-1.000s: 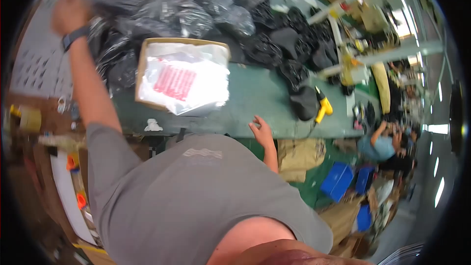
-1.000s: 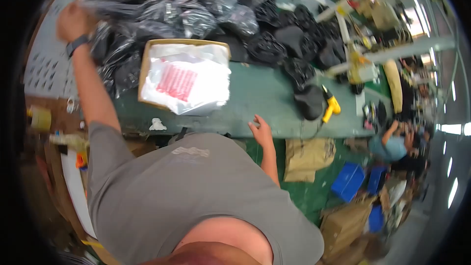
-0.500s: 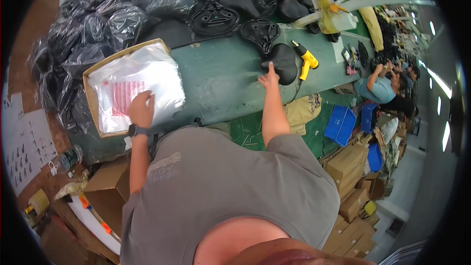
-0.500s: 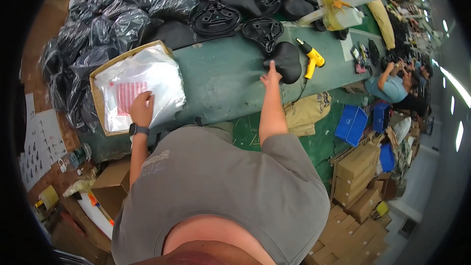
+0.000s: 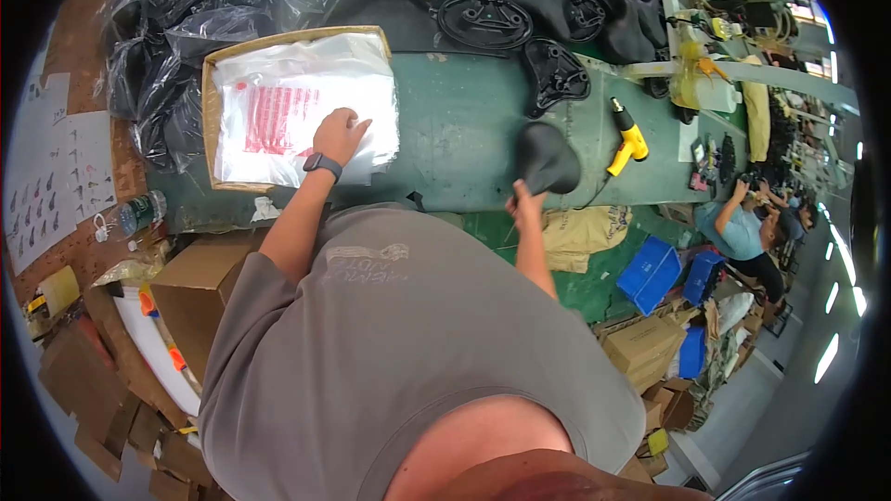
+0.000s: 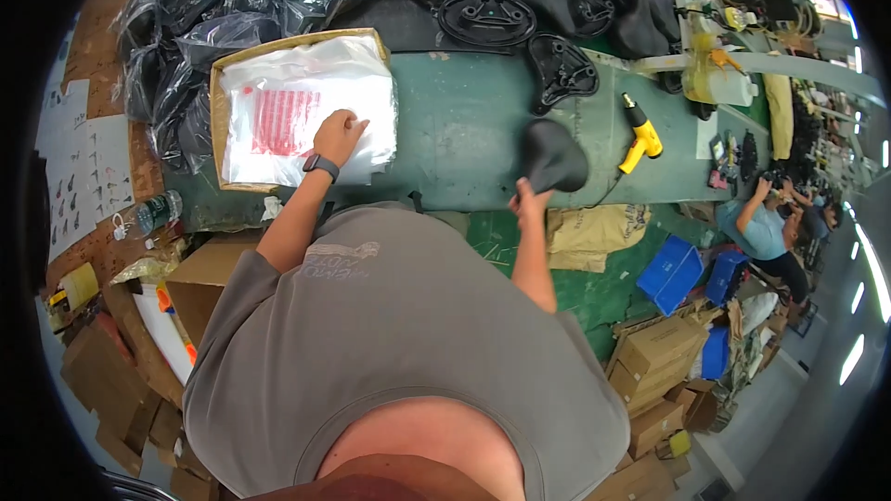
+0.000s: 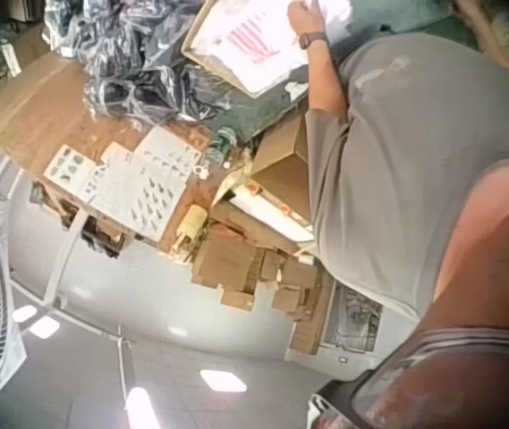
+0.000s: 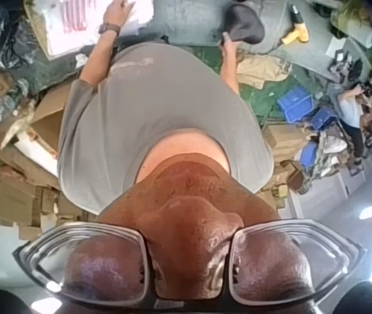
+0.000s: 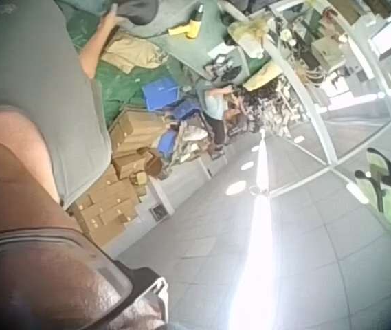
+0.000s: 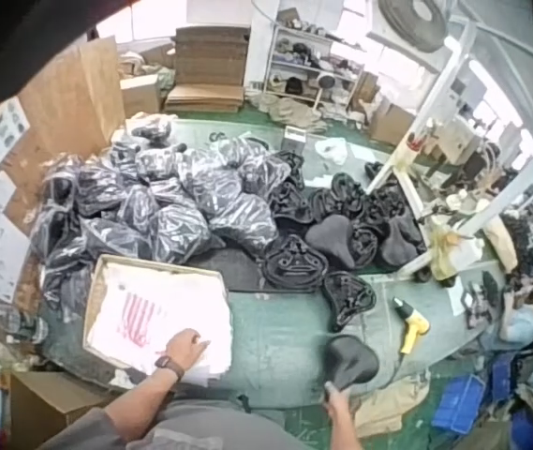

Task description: Assembling and taping a cardboard box, then individually bagging and packing bicycle seats.

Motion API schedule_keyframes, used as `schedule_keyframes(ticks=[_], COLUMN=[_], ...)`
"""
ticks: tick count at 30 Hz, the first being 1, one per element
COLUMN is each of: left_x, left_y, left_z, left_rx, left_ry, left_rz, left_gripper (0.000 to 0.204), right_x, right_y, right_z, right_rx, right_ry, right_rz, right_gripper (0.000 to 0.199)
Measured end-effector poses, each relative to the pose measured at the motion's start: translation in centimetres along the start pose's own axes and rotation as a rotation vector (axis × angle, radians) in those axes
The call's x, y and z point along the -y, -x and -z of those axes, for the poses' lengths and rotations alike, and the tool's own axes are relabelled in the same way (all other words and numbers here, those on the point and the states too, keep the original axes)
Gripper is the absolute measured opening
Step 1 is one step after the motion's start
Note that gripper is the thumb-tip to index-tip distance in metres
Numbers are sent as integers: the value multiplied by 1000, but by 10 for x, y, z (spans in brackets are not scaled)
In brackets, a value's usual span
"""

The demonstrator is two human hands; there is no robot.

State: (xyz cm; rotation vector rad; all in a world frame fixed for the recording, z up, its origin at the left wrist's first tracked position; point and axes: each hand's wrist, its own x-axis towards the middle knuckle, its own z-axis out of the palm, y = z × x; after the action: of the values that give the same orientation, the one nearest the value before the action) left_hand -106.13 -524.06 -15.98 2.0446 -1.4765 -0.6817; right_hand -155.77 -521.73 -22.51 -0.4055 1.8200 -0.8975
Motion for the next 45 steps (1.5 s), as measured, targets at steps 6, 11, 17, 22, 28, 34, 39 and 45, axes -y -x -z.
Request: schedule_keyframes(ticks=[6,11,17,22,28,34,39,45], left_x=[6,28,44,48,42,18,-3,19], left_y=[17,21,23,28,41,65,78,88], left_z=[-5,-10,9,47,86,130,159,129], left_rx=[18,-120,29,84,108,92,234,334], left_ry=[-33,59,775,1262,908,934,1115,898], left_rz=[-16,-33,339,525,280,134,63,-85], left_gripper=[30,29,25,19,28,21,17,20], right_x=[-103,-53,21,41,76,69,88,62], right_y=[133,170,202,287,316,305,290,286], right_z=[-21,-76,-48,-31,-74,-106,-161,-247], right_rx=[-160,-133,532,1118,793,877,1137,1349], right_ry=[745,647,-440,-940,-618,-563,-459,-527], right_rz=[386,235,-316,-116,135,61,-56,-304], right_gripper=[131,125,60,83,46,39,43,40])
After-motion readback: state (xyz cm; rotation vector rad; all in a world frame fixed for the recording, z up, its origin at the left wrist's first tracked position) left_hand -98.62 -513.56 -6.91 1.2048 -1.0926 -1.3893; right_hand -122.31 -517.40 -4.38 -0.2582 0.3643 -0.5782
